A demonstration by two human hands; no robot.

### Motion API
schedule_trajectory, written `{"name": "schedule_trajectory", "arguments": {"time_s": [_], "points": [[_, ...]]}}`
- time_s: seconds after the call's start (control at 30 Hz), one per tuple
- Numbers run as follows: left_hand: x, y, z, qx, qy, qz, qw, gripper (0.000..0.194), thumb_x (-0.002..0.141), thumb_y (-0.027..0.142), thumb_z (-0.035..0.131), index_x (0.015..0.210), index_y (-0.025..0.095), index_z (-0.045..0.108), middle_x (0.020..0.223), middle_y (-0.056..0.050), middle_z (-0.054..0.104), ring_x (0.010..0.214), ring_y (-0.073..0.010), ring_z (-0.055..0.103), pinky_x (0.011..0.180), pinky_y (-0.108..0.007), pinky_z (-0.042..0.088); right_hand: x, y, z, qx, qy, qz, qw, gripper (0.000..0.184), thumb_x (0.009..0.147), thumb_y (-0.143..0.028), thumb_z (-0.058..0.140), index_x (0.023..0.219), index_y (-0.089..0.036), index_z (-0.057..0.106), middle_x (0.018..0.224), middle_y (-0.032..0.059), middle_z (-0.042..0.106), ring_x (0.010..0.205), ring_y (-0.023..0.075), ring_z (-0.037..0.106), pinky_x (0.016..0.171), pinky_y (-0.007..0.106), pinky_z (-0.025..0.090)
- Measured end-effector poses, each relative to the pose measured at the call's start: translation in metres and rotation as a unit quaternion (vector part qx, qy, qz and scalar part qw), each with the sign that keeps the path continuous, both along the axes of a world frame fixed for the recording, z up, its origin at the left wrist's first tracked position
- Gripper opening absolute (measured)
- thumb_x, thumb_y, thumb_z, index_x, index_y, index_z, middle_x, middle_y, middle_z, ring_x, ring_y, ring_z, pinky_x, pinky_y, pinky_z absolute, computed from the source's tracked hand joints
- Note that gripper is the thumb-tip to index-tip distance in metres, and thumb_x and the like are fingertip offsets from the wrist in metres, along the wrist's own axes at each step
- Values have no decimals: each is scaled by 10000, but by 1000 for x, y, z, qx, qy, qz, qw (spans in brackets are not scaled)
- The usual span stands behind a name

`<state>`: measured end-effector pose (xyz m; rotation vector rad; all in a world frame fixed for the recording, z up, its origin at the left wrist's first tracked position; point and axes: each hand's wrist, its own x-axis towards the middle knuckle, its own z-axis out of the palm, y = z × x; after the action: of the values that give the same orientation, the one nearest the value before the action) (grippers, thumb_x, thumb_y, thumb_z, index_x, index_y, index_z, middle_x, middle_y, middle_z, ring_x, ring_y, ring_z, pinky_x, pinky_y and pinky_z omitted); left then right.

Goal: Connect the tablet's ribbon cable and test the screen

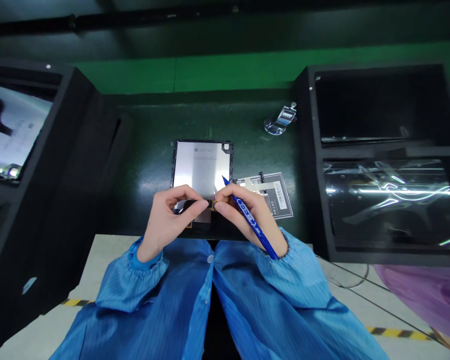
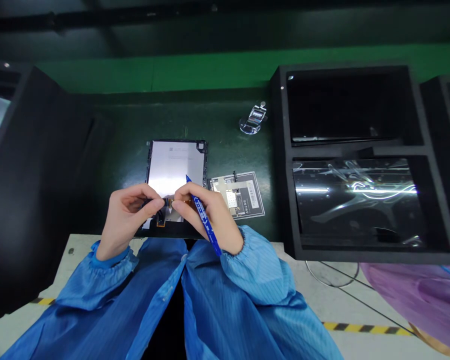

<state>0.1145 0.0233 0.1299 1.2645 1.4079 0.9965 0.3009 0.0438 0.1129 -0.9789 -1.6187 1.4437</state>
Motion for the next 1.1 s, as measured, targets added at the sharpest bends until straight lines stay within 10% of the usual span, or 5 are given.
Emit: {"name": "schedule_trajectory", "arguments": {"time_s": [1.1], "points": [[1,-2,-3,-11,-32,-15,999,156,750,204,815,672,185,681,622,61,638,581,-55,543,558,-150,413,3,-1,0,13,12,12,1000,159,963,-269,616,831,-200,562,683,-58,482,605,82,419,594,218,357]]}}
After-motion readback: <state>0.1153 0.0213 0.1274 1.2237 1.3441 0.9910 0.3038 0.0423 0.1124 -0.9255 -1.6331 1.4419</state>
